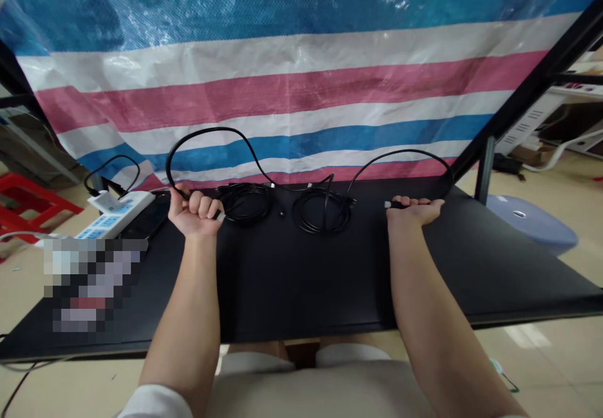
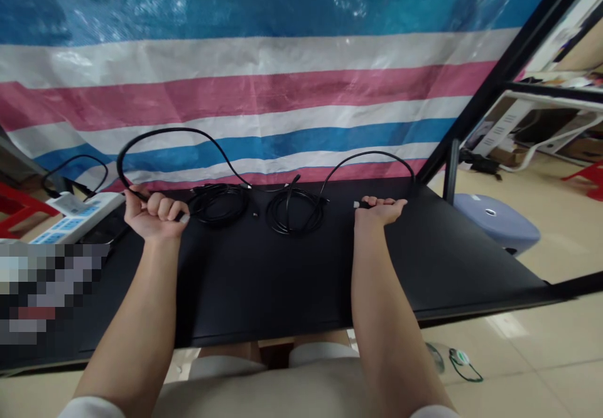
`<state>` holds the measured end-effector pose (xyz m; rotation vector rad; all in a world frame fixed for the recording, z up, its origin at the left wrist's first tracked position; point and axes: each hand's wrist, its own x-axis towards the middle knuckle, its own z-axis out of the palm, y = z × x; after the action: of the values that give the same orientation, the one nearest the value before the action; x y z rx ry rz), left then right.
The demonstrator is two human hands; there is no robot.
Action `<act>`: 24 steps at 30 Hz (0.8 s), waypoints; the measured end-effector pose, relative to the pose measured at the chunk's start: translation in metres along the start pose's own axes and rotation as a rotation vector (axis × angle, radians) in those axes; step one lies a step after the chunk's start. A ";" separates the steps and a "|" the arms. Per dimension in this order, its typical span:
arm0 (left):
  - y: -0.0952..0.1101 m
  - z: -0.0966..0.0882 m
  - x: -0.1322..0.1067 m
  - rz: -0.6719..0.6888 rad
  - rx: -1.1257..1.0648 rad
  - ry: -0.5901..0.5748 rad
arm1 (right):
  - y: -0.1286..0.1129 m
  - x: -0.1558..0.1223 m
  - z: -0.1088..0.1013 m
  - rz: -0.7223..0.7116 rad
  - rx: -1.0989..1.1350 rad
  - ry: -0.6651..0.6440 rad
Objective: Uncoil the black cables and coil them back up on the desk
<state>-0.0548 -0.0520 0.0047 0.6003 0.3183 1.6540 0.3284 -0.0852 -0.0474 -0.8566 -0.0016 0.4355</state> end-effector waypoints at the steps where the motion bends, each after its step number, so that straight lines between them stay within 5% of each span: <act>1: 0.000 -0.001 0.000 0.000 0.052 -0.018 | 0.000 0.000 0.001 -0.020 -0.025 -0.035; 10: -0.024 0.003 0.002 -0.179 0.365 -0.114 | 0.018 -0.050 0.019 -0.188 -0.342 -0.753; 14: -0.038 0.002 0.002 -0.131 0.526 -0.198 | 0.023 -0.067 0.020 -0.231 -0.473 -0.892; 19: -0.047 0.006 -0.002 -0.072 0.599 -0.245 | 0.028 -0.086 0.018 -0.440 -0.775 -1.084; 24: -0.049 0.009 -0.005 -0.125 0.570 -0.298 | 0.041 -0.133 0.023 -0.773 -1.286 -1.379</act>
<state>-0.0085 -0.0493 -0.0150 1.2137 0.6018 1.3240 0.1878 -0.0944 -0.0391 -1.5095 -1.9993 0.1598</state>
